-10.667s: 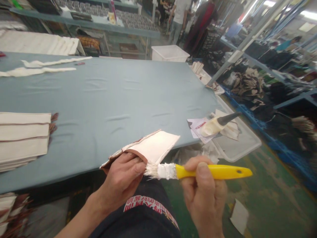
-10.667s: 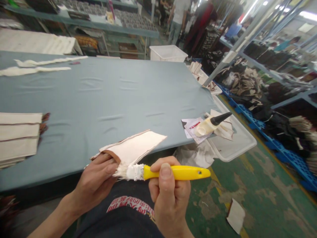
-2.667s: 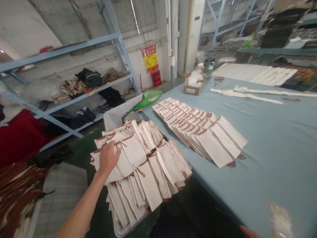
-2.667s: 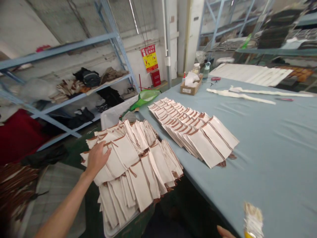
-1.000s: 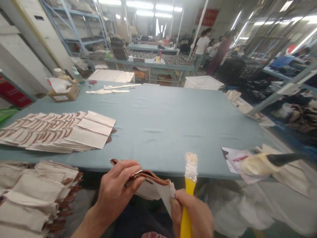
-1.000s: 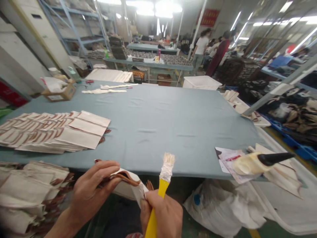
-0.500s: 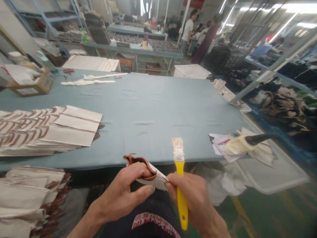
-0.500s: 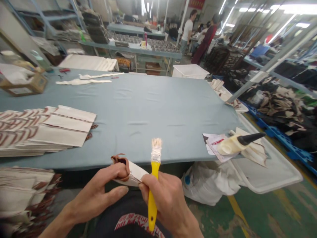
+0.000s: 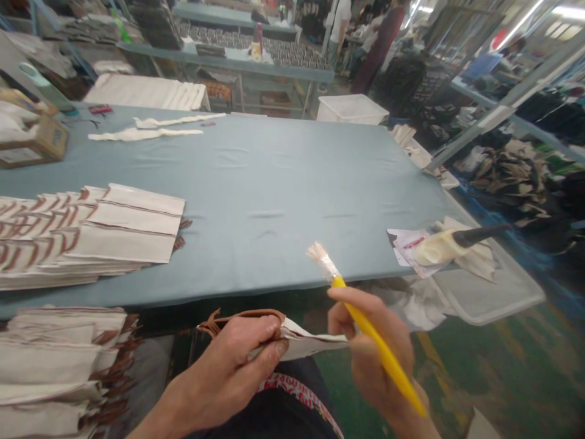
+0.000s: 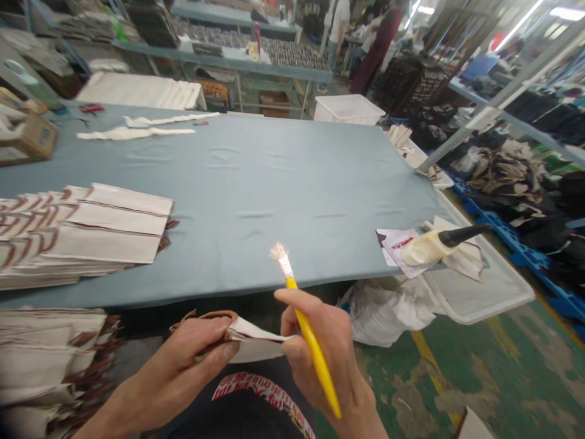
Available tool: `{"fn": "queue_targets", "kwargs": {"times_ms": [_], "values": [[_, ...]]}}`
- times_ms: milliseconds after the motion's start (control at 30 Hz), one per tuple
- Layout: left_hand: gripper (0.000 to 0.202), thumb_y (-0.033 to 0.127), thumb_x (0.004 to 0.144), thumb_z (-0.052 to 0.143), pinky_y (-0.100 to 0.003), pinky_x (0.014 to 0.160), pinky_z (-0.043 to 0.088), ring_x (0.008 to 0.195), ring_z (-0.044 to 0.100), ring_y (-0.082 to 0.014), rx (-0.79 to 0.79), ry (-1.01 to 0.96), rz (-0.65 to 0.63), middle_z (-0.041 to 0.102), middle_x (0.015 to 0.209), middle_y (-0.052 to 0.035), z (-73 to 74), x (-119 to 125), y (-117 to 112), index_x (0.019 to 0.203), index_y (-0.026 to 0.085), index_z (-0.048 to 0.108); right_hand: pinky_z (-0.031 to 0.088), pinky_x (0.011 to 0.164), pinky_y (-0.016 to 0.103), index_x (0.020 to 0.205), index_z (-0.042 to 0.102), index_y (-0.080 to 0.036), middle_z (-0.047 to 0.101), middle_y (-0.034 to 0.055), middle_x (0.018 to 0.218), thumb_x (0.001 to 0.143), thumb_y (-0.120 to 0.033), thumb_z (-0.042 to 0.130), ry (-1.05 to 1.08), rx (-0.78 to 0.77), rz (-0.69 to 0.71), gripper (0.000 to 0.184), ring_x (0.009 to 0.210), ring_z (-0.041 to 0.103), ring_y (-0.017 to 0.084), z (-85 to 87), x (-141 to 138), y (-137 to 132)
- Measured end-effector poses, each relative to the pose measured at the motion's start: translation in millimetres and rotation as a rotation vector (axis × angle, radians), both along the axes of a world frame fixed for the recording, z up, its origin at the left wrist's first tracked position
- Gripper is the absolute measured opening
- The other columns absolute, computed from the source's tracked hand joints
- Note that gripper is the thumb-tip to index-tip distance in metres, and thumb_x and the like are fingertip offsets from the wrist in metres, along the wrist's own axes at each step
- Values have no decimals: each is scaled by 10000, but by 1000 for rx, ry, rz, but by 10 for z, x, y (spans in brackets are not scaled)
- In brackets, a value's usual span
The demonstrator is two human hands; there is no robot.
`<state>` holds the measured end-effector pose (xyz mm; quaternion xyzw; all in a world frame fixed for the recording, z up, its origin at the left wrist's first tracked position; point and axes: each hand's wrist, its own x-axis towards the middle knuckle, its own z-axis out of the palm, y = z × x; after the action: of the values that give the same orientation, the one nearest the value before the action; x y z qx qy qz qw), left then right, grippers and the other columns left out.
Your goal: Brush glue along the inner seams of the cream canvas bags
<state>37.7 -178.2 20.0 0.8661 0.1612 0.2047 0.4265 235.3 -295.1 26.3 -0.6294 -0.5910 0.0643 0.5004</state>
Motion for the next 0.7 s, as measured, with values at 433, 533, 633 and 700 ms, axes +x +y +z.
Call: {"fn": "queue_targets", "kwargs": {"times_ms": [433, 533, 633, 700], "values": [[234, -12, 992, 485, -319, 726, 537, 779, 691, -224, 528, -196, 63, 701, 700, -49, -253, 150, -119, 958, 186, 605, 313, 386, 210, 718, 682, -212, 560, -22, 569, 1058, -467, 577, 540, -13, -479, 438, 424, 423, 87, 285, -393, -242], [225, -5, 989, 502, -360, 826, 558, 848, 720, -244, 566, -189, 72, 755, 769, -83, -308, 202, -119, 968, 181, 629, 305, 380, 226, 743, 693, -206, 554, -17, 557, 1051, -448, 559, 460, -97, -427, 414, 413, 430, 96, 222, -459, -287], [247, -22, 968, 503, -378, 878, 567, 850, 730, -242, 580, -182, 78, 786, 813, -100, -355, 235, -131, 946, 182, 640, 350, 393, 235, 745, 705, -203, 580, 4, 552, 1054, -399, 520, 371, -145, -379, 410, 433, 502, 119, 182, -478, -376], [262, -26, 964, 490, -382, 889, 570, 852, 737, -241, 586, -195, 76, 801, 837, -111, -379, 251, -150, 933, 182, 647, 386, 409, 239, 738, 707, -205, 594, 8, 551, 1053, -379, 513, 337, -146, -391, 409, 439, 528, 126, 185, -449, -432]]}}
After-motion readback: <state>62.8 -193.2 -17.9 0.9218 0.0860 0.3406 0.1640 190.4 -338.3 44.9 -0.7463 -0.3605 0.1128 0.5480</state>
